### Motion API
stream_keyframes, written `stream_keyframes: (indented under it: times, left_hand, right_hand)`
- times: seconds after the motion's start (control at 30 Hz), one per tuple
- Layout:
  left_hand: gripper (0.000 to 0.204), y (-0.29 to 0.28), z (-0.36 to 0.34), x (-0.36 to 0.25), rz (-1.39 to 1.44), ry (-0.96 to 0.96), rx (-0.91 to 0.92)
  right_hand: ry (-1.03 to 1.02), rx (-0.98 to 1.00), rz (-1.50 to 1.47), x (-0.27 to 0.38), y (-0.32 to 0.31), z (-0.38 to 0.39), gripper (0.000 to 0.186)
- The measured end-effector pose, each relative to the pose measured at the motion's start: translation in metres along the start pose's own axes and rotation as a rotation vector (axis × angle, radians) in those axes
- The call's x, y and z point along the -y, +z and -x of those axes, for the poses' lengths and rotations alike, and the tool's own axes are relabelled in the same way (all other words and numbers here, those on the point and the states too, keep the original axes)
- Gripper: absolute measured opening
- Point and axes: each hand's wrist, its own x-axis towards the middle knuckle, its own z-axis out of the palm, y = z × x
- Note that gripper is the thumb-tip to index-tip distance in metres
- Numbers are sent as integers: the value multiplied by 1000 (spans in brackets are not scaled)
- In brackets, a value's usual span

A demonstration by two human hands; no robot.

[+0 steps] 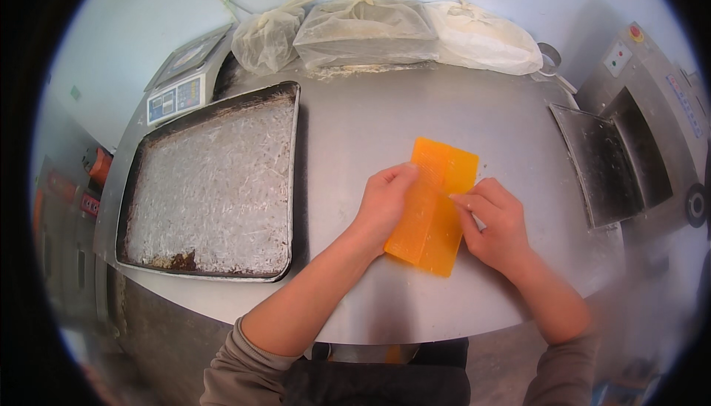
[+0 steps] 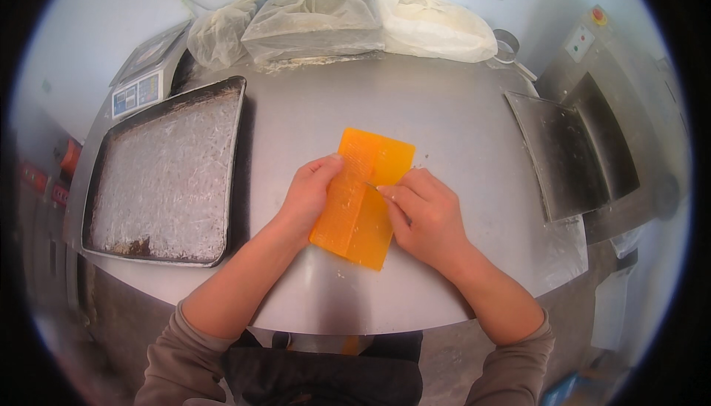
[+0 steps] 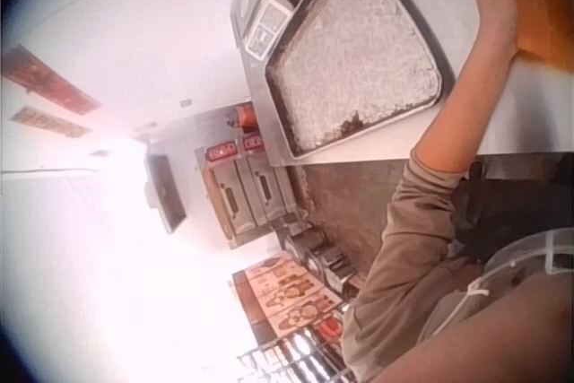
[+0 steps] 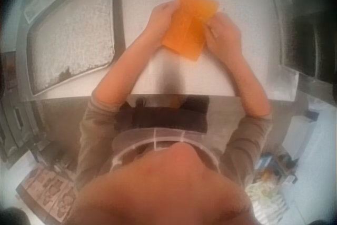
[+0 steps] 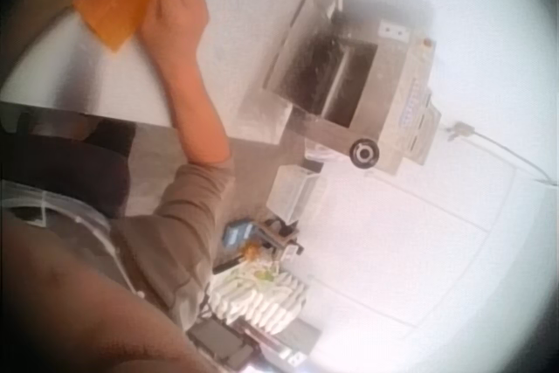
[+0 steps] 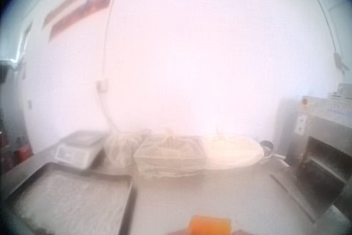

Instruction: The person scores a rectangular sheet of orange dough with a small knife, making parallel lines across the surface and then perpendicular lines to form a grid. The person holds the dough steady with one hand while scoring with the other, then places the scored sheet into a cloth bag.

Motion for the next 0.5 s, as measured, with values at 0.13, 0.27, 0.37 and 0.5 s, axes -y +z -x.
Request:
stream_keyframes:
  times: [0.13,0.27,0.37,0.5]
  left_hand:
    - [31,-2,-2,-2,18,4,-32]
    - [31,-4,-3,-4,48,37,-46]
    - [31,-5,-4,-6,70,39,-54]
    - [33,-7,-5,-6,80,59,-85]
  right_hand:
    - [-31,40,-20,5,0,1,15]
    - [-66,102,-39,8,0,1,16]
    - [-97,118,-60,9,1,2,17]
    - [-120,142,-72,12,1,3,17]
